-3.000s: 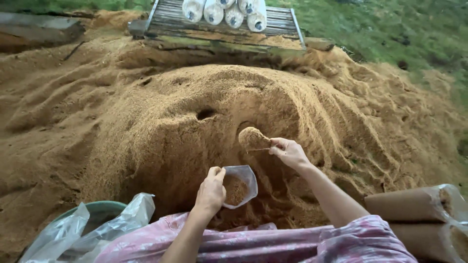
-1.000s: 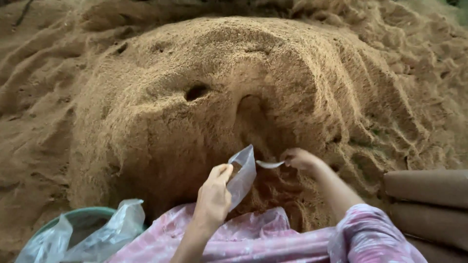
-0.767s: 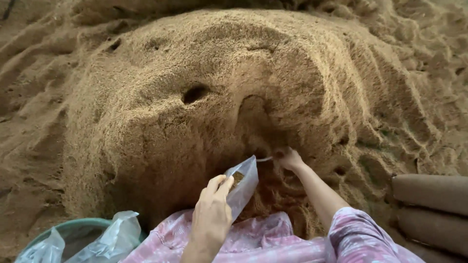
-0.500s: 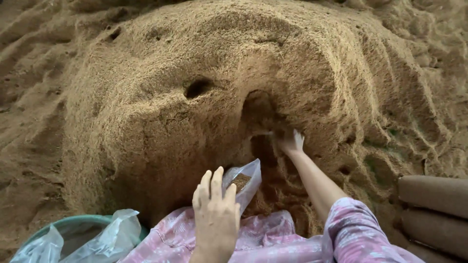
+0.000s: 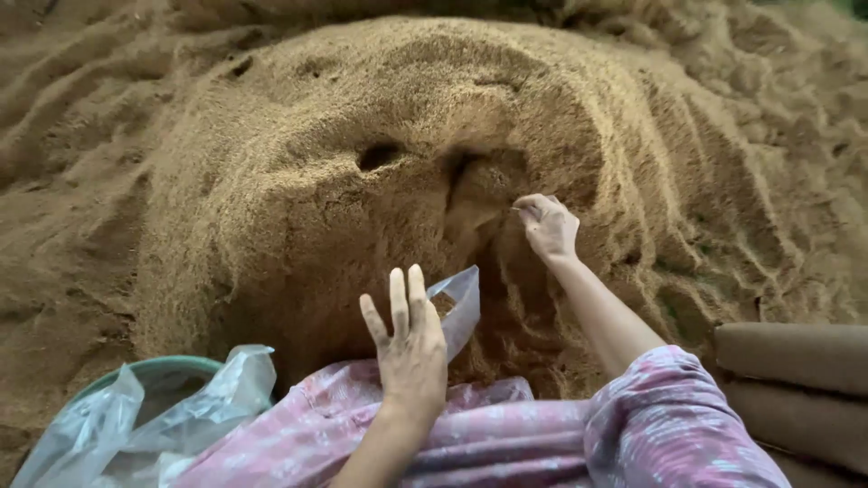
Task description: Filling small plastic bags with agricultural substrate using a scoop from a large pile.
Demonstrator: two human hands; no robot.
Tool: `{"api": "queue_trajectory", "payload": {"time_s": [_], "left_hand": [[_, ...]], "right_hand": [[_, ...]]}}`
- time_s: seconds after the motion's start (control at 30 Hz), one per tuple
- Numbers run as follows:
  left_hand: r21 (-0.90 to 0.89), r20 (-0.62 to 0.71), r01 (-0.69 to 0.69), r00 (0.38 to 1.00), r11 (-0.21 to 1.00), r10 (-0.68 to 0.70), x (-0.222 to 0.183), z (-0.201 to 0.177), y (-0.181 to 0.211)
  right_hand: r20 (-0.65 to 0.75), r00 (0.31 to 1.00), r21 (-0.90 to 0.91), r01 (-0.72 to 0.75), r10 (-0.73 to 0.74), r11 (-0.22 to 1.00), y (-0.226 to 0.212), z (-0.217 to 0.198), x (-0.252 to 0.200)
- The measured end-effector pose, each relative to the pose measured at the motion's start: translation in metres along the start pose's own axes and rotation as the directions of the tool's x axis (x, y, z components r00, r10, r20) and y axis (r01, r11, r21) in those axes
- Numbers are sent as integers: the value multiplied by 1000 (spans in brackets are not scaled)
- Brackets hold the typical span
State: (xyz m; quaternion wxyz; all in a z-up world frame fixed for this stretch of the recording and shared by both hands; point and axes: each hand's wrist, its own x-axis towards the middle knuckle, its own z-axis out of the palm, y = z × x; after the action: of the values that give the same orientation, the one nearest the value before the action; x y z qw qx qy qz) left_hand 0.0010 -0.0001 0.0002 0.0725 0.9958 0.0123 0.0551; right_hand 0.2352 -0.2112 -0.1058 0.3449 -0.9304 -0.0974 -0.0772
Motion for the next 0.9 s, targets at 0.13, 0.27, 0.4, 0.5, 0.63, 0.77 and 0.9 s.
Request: {"api": "queue_trajectory", "payload": {"time_s": [0.13, 0.27, 0.4, 0.5, 0.63, 0.77, 0.9], "left_hand": [[96, 13, 3, 1000, 995, -4, 3, 8, 10], [70, -110, -31, 993, 997, 39, -1, 25, 21], [27, -322, -140, 936, 990, 141, -6, 42, 36], [68, -374, -214, 900, 974, 224, -14, 53, 47], [48, -425, -270, 865, 962, 265, -21, 68, 52], [9, -413, -257, 879, 966, 238, -30, 93, 58], [10, -370, -255, 897, 967, 240, -38, 91, 59]], "right_hand": [[37, 999, -6, 6, -6, 1000, -19, -37, -6], [117, 983, -48, -140, 145, 989, -48, -77, -21], [183, 981, 51, -70, 60, 996, -86, -114, -40], [243, 970, 116, -22, -7, 993, -122, -147, -61], [294, 956, 192, -47, -12, 980, -142, -161, -78], [469, 880, 170, -6, -76, 985, -146, -167, -93], [559, 783, 58, 292, -274, 955, -158, -171, -99]]}}
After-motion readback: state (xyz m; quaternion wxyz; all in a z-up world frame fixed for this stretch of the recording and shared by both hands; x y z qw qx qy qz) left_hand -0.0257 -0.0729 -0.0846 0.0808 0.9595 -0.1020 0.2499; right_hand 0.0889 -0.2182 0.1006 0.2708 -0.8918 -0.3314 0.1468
